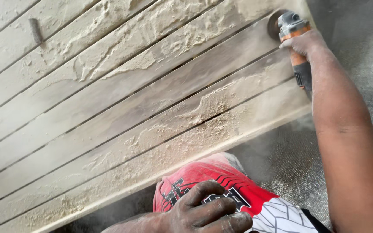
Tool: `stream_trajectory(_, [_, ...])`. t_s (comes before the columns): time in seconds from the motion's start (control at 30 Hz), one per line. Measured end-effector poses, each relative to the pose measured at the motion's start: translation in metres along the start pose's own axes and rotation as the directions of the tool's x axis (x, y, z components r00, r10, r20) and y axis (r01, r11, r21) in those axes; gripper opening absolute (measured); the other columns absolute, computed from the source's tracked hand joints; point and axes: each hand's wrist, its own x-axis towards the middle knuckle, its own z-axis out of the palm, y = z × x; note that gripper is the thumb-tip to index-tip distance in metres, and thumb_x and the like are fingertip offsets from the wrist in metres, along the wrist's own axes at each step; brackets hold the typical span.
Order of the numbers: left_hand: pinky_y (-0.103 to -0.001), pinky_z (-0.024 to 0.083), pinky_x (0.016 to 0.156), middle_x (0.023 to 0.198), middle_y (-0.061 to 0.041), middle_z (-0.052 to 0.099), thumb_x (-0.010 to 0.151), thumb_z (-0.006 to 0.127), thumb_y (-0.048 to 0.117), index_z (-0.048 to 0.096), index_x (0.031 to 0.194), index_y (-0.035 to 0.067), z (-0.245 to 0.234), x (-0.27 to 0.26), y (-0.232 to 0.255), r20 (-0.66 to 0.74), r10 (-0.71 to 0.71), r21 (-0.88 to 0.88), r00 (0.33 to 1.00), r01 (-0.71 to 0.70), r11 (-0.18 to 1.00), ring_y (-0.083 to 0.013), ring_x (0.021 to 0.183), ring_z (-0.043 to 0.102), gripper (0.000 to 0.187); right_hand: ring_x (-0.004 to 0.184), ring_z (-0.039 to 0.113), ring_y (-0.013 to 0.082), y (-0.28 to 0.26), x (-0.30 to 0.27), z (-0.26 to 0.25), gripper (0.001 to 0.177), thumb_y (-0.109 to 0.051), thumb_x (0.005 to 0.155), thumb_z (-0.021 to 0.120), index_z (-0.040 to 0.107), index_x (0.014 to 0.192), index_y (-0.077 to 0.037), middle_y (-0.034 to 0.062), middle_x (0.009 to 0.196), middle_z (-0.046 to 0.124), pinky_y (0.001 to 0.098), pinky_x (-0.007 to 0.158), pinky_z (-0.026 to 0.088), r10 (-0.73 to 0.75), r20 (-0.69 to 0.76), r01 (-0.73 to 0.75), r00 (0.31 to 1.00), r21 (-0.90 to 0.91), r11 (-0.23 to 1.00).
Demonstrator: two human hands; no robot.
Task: The person uses an angle grinder with a sanding disc to smooth the surface of a wooden pallet. They move the tool back and forth across the slats, generating sawdust, and work along the length of the pallet.
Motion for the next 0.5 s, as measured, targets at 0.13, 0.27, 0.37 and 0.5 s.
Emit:
stream_trajectory(0.13, [-0.035,0.055,0.098,0.112,0.004,0.065,0.096,0.071,0.01,0.071,0.104,0.009,-0.003,-0.004,0.003,-0.008,-0.043,0.014,0.999,0.043,0.999,-0.0118,0.098,0.064,0.009,0.097,0.07,0.0201,-0.014,0.04,0.016,0.062,-0.026,0.071,0.097,0.065,0.115,0.003,0.0125,0.111,0.07,0.0394,0.082,0.057,-0.042,-0.058,0.042,0.997,-0.008,0.999])
stream_trajectory(0.27, [-0.037,0.056,0.097,0.109,0.003,0.068,0.097,0.074,0.011,0.071,0.101,0.009,-0.005,-0.008,0.002,-0.064,-0.072,0.014,0.995,0.073,0.997,-0.0128,0.097,0.067,0.005,0.095,0.073,0.0175,-0.037,0.063,0.023,0.063,-0.02,0.062,0.091,0.064,0.118,-0.007,0.0077,0.11,0.073,0.0365,0.08,0.061,-0.064,-0.015,0.066,0.998,0.232,0.97])
stream_trajectory(0.37, [-0.038,0.055,0.097,0.107,0.003,0.067,0.098,0.073,0.009,0.071,0.104,0.007,-0.002,-0.009,0.003,-0.084,-0.096,-0.031,0.992,0.093,0.995,-0.0137,0.099,0.068,0.006,0.099,0.07,0.0222,-0.049,0.067,0.047,0.072,-0.031,0.061,0.093,0.064,0.122,-0.007,0.0106,0.113,0.071,0.0397,0.084,0.059,-0.107,0.009,0.108,0.994,-0.005,0.994])
stream_trajectory(0.5, [-0.041,0.056,0.105,0.112,0.003,0.066,0.101,0.071,0.008,0.073,0.115,0.008,0.005,-0.008,-0.003,-0.038,-0.051,-0.064,0.998,0.048,0.997,-0.0129,0.103,0.067,0.014,0.104,0.066,0.0285,-0.084,0.018,0.101,0.084,-0.045,0.059,0.096,0.064,0.128,-0.008,0.0145,0.116,0.069,0.0438,0.088,0.055,-0.244,0.187,0.293,0.952,-0.31,0.904])
